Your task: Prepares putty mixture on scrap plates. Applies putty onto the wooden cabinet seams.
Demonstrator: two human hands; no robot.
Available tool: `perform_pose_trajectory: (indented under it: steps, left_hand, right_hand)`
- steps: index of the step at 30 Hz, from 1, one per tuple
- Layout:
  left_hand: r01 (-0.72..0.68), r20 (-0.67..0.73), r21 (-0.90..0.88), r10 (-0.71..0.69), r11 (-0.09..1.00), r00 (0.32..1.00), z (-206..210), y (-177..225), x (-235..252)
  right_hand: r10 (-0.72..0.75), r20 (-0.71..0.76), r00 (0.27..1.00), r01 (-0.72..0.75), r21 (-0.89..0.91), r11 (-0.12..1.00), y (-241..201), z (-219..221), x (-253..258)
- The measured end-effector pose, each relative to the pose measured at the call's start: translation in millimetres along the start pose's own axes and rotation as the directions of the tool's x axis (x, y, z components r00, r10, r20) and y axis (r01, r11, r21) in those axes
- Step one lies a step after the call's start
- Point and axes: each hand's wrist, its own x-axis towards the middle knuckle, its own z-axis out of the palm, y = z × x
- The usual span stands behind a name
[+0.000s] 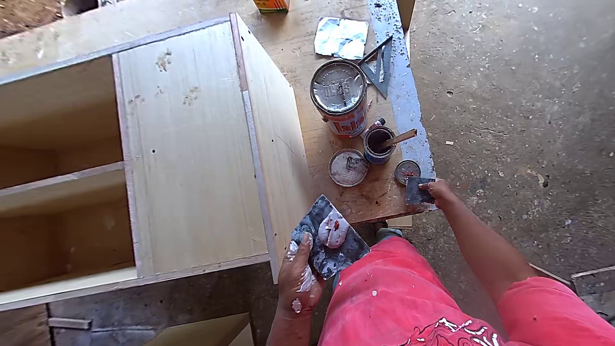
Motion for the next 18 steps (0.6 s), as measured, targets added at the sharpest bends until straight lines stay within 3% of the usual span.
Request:
perform_pose_trajectory:
  steps: [7,13,18]
  left_hand:
    - [0.021,-0.027,0.002,-0.021,1.000,0.999,-6,-3,4]
    - [0.039,-0.037,0.010,-0.039,0.999,0.999,-2,-1,8]
    - [0.034,-0.025,0.012,-0.033,0.999,0.999,0,-1,10]
  right_hand:
    - [-0.021,-0.110,0.994,0.026,0.045,0.999,4,-20,-1]
    - [-0.268,-0.075,0.961,0.231,-0.318,0.919,-7,-9,2]
    - [-0.273,-0.080,0.959,0.207,-0.462,0.862,-17,-1,-3]
